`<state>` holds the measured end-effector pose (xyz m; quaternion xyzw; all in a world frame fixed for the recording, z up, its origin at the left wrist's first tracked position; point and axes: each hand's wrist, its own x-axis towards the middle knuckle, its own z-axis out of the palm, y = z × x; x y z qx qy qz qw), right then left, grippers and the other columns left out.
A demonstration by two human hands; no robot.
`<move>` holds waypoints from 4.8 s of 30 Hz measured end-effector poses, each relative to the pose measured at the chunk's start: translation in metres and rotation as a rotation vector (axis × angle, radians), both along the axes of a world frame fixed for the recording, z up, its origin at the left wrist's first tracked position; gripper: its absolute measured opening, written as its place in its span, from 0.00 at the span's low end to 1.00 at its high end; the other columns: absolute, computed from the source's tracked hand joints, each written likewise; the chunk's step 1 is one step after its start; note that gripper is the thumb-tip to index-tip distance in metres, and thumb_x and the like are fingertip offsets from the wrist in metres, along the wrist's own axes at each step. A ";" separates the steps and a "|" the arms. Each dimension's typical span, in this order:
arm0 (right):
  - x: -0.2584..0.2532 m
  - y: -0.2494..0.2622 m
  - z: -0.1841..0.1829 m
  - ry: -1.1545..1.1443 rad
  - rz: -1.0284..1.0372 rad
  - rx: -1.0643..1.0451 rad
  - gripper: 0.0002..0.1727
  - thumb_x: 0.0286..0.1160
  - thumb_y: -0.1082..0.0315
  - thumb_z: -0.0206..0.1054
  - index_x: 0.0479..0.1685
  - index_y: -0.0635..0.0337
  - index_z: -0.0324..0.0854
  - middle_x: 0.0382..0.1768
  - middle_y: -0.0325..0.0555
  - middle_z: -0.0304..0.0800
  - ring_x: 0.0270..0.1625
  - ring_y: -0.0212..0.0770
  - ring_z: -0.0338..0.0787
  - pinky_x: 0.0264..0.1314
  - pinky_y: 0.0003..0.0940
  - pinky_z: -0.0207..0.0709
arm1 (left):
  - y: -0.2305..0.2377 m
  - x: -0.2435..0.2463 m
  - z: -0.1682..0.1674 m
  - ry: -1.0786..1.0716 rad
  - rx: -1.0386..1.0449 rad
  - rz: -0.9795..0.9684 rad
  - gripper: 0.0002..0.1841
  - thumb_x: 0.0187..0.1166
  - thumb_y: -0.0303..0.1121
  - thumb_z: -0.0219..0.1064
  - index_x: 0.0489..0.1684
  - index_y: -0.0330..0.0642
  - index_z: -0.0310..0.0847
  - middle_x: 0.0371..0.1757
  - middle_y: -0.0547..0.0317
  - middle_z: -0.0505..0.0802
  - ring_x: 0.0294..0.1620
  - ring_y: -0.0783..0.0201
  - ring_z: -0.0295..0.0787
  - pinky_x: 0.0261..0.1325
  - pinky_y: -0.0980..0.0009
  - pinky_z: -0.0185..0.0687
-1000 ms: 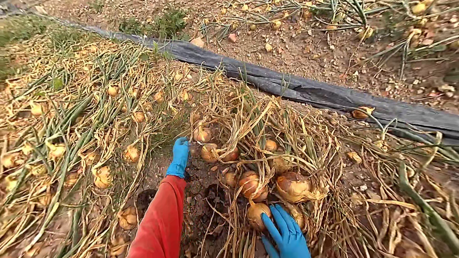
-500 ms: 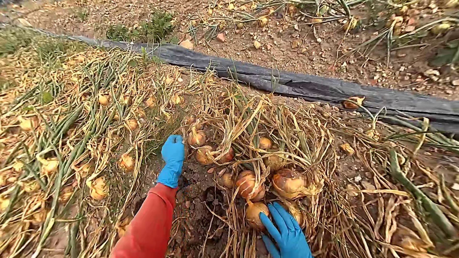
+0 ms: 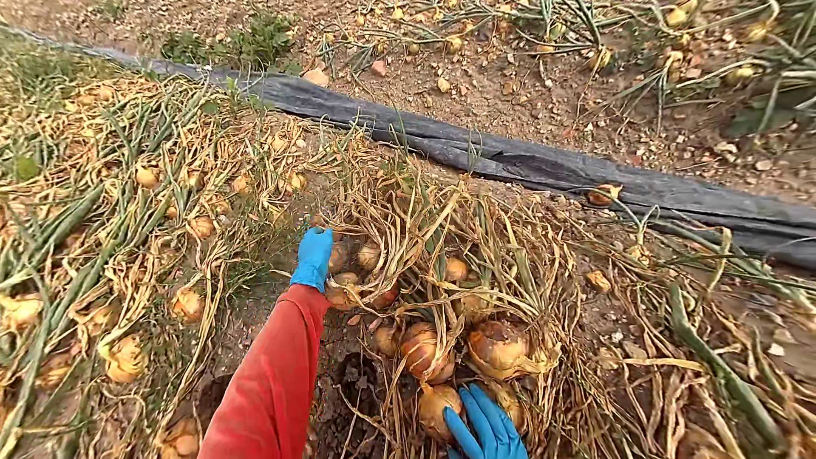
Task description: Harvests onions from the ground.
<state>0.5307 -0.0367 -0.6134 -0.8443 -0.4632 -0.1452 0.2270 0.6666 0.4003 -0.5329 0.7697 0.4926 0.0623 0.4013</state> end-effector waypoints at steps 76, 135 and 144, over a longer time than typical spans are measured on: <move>-0.001 -0.004 -0.004 -0.010 -0.031 -0.016 0.33 0.78 0.42 0.53 0.84 0.37 0.61 0.74 0.52 0.82 0.82 0.52 0.76 0.84 0.44 0.65 | -0.007 0.000 -0.016 0.251 0.548 -0.666 0.25 0.72 0.47 0.74 0.60 0.37 0.88 0.67 0.31 0.87 0.75 0.25 0.76 0.63 0.19 0.69; -0.003 -0.002 -0.003 -0.051 -0.068 -0.056 0.33 0.79 0.40 0.48 0.82 0.42 0.65 0.70 0.49 0.87 0.80 0.52 0.78 0.82 0.42 0.65 | -0.018 0.016 0.000 0.484 0.472 -0.468 0.24 0.70 0.50 0.75 0.39 0.31 0.88 0.52 0.26 0.90 0.60 0.27 0.85 0.53 0.25 0.74; -0.002 -0.001 -0.004 -0.012 -0.052 -0.029 0.31 0.79 0.39 0.49 0.80 0.39 0.67 0.69 0.49 0.87 0.79 0.51 0.79 0.80 0.40 0.68 | -0.023 0.022 0.012 0.571 0.477 -0.449 0.25 0.69 0.50 0.77 0.45 0.32 0.89 0.56 0.25 0.89 0.63 0.25 0.85 0.54 0.23 0.76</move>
